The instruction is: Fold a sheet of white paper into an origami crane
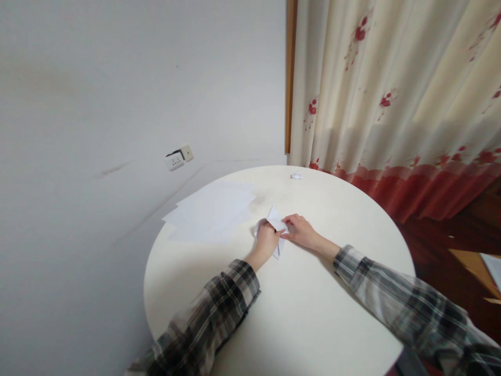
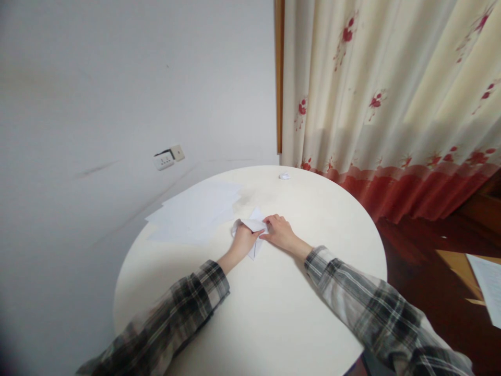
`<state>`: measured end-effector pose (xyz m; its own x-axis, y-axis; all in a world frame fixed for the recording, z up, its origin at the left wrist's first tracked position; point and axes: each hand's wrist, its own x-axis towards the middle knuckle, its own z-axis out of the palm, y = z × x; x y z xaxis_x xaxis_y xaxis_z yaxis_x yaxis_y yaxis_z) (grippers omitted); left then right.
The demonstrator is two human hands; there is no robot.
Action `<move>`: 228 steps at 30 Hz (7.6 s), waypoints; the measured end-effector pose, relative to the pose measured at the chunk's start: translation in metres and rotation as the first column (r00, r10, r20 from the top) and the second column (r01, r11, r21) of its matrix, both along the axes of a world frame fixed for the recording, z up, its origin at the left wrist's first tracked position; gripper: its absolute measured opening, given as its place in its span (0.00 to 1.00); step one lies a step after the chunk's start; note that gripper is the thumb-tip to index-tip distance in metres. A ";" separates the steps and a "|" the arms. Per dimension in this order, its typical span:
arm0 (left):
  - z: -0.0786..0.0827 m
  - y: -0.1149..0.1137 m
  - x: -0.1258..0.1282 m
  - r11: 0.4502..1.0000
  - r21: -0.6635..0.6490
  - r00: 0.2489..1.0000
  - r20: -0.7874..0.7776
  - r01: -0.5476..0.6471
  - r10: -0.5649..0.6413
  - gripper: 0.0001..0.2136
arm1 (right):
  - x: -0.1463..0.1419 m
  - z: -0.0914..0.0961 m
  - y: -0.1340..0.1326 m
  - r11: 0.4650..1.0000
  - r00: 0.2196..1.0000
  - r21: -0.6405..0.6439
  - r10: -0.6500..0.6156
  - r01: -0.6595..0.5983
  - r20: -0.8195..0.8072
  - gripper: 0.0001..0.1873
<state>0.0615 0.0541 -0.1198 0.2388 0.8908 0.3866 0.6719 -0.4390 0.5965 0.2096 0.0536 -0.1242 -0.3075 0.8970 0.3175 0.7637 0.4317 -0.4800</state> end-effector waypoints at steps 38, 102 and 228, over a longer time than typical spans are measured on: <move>0.013 -0.059 -0.045 0.910 0.160 0.872 -0.389 0.383 -0.298 0.12 | -0.002 0.039 -0.037 0.814 0.923 0.437 0.355 -0.383 0.150 0.10; 0.021 -0.065 -0.042 0.920 0.187 0.849 -0.481 0.344 -0.220 0.12 | -0.027 0.043 -0.041 0.989 0.828 0.121 0.001 -0.083 0.561 0.12; 0.032 -0.076 -0.044 0.873 0.118 0.781 -0.513 0.474 -0.355 0.16 | -0.030 0.063 -0.042 0.963 0.752 0.019 0.223 -0.270 -0.621 0.12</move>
